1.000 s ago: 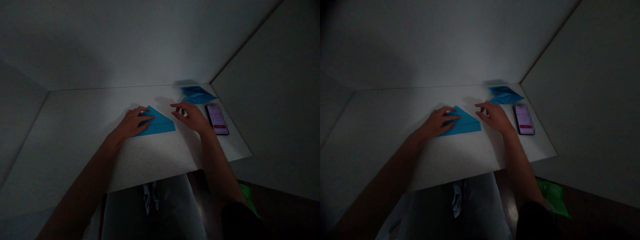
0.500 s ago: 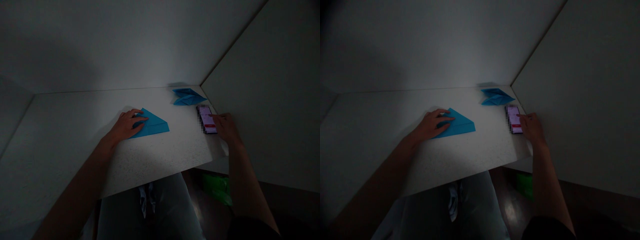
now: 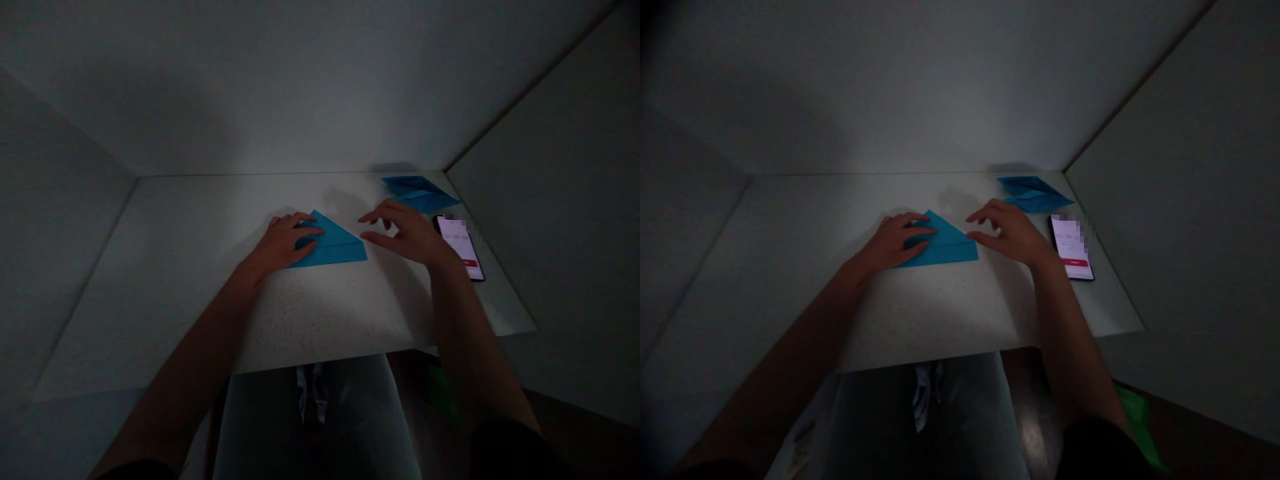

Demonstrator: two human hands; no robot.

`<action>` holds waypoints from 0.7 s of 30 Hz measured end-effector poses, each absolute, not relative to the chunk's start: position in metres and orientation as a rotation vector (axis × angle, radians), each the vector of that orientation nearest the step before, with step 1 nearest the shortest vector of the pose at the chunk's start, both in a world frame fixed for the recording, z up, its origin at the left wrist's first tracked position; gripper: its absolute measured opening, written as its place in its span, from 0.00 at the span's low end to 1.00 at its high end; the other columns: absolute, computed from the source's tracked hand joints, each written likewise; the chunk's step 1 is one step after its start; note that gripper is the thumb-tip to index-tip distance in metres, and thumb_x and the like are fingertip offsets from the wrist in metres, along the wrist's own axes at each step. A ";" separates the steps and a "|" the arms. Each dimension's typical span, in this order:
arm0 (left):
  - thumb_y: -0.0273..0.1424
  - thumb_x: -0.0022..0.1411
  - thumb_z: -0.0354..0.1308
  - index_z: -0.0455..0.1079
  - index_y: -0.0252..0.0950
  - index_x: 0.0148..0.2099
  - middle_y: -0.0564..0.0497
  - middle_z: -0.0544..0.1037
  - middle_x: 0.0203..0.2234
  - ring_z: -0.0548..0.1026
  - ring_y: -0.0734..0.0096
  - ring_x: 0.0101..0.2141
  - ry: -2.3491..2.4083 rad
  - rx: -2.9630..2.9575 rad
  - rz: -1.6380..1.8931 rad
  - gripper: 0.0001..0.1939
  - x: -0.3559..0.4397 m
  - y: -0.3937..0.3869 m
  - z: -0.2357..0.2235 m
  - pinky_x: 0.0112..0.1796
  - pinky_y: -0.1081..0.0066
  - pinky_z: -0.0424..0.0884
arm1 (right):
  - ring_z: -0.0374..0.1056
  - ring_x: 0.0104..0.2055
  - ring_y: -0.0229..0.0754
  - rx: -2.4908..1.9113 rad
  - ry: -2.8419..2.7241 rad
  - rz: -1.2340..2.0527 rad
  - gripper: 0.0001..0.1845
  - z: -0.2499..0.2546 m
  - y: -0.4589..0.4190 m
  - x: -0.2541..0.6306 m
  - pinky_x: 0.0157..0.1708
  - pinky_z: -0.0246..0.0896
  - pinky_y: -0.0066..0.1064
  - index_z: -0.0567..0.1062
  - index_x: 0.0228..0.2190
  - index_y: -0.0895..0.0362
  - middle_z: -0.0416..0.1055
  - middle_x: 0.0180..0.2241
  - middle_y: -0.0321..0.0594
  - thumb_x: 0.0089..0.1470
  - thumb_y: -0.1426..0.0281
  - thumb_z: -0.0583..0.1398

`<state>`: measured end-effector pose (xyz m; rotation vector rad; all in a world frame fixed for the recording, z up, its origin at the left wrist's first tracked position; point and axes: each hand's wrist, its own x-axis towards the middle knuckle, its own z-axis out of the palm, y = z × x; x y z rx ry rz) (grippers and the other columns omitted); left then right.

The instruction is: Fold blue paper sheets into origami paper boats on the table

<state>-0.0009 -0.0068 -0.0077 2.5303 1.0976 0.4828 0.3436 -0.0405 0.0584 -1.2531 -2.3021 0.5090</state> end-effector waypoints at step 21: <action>0.44 0.77 0.62 0.80 0.53 0.69 0.43 0.76 0.69 0.74 0.44 0.66 1.158 2.470 0.471 0.22 -0.003 -0.006 -0.005 0.66 0.42 0.66 | 0.80 0.52 0.55 -0.974 -2.591 0.496 0.16 0.028 -0.026 0.315 0.54 0.65 0.45 0.86 0.52 0.48 0.83 0.55 0.45 0.65 0.61 0.68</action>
